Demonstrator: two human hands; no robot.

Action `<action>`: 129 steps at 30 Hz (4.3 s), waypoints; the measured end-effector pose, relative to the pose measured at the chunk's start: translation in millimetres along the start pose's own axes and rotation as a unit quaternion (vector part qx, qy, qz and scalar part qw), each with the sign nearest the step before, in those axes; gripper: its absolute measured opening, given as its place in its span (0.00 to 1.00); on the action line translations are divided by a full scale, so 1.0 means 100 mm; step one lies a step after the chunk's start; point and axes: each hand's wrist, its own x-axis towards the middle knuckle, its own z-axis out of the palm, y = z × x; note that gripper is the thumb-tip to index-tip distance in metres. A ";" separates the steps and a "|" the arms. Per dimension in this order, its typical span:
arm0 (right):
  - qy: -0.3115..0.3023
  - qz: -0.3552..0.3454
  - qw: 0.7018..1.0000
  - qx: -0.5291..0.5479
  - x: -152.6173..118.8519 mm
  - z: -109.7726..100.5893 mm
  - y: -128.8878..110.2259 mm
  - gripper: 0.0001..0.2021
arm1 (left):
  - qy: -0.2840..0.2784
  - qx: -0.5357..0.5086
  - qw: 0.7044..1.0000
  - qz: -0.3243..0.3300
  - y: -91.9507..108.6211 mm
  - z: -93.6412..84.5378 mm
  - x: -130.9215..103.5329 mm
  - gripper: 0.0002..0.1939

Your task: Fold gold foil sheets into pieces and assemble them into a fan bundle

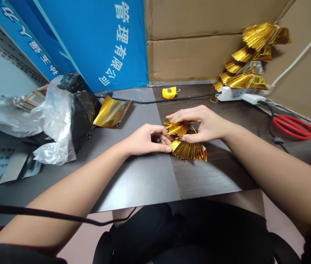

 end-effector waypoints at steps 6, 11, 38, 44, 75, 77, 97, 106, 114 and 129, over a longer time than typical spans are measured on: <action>-0.001 0.008 1.000 0.006 0.01 0.00 -0.01 0.15 | 0.002 -0.017 1.000 -0.014 -0.06 -0.03 0.00 0.16; -0.005 0.019 1.000 0.010 0.01 0.01 -0.01 0.15 | -0.003 -0.031 0.999 -0.014 -0.09 -0.05 0.01 0.15; 0.032 -0.055 0.997 -0.047 -0.01 0.00 0.09 0.18 | 0.140 0.198 0.954 0.177 -0.04 0.02 -0.02 0.02; 0.030 -0.051 0.997 -0.057 0.02 0.00 0.05 0.18 | 0.170 0.269 0.912 0.260 -0.01 0.04 -0.02 0.04; 0.046 0.038 0.995 -0.080 0.08 0.03 -0.09 0.12 | 0.161 0.282 0.906 0.272 0.01 -0.05 -0.05 0.02; 0.049 0.035 0.995 -0.076 0.08 0.03 -0.09 0.12 | 0.145 0.269 0.913 0.270 -0.01 -0.07 -0.04 0.03; 0.035 0.012 0.997 -0.066 0.06 0.00 -0.07 0.14 | 0.135 0.283 0.918 0.243 -0.08 -0.10 0.00 0.07; 0.025 0.025 0.997 -0.064 0.07 -0.01 -0.09 0.16 | 0.214 0.389 0.840 0.311 -0.01 0.01 -0.02 0.04; 0.045 0.060 0.994 -0.082 0.09 0.03 -0.12 0.17 | 0.221 0.404 0.828 0.321 0.01 0.03 0.01 0.08; 0.058 0.071 0.993 -0.068 0.09 0.03 -0.13 0.13 | 0.108 0.277 0.930 0.217 -0.04 -0.06 0.00 0.12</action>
